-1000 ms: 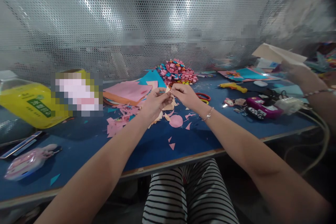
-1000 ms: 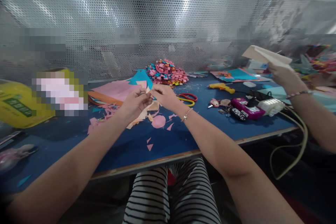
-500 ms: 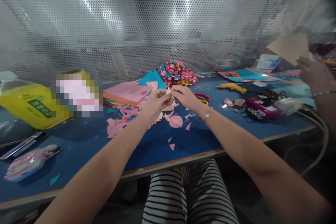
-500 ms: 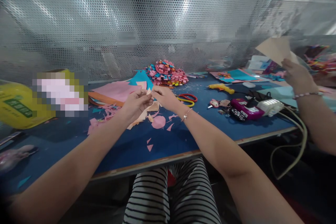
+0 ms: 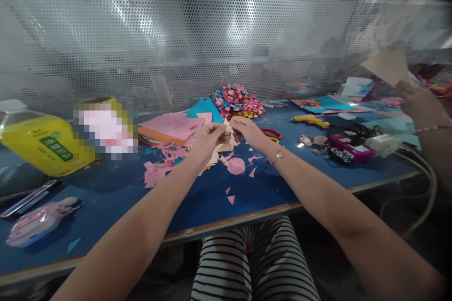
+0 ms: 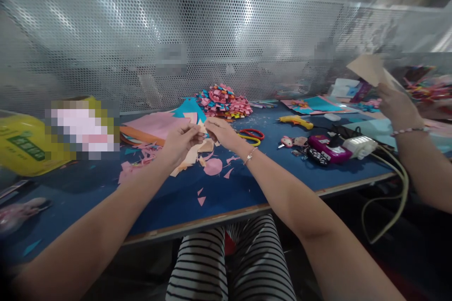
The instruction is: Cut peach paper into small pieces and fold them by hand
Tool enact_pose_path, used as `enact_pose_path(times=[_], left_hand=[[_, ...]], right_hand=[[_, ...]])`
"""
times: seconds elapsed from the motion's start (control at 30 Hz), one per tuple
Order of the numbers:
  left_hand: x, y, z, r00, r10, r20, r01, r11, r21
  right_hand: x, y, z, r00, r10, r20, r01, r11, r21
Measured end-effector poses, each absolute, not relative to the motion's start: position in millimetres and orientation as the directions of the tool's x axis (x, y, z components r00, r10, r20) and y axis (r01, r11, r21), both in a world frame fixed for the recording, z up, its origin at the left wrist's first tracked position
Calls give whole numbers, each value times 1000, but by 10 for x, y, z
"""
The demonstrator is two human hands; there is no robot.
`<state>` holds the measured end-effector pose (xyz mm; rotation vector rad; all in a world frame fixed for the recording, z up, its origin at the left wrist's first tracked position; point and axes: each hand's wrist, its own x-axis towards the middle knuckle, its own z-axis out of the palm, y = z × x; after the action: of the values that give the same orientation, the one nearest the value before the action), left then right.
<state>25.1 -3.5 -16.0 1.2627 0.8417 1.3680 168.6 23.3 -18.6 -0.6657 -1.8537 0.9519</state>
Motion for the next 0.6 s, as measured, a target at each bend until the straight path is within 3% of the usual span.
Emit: enact_pose_path(times=[0.1, 0.23, 0.37, 0.6], left_hand=[[246, -22, -188, 93, 953, 288, -148, -273, 950], [262, -43, -191, 82, 956, 283, -93, -276, 957], [275, -65, -175, 88, 961, 262, -138, -248, 959], [291, -55, -200, 33, 971, 237, -237, -222, 946]], right_hand=[[1681, 238, -191, -394, 774, 495, 19, 546, -838], [1684, 221, -158, -354, 776, 521, 118, 590, -799], [1674, 252, -168, -314, 778, 544, 154, 607, -779], [1634, 301, -219, -268, 833, 485, 53, 515, -856]])
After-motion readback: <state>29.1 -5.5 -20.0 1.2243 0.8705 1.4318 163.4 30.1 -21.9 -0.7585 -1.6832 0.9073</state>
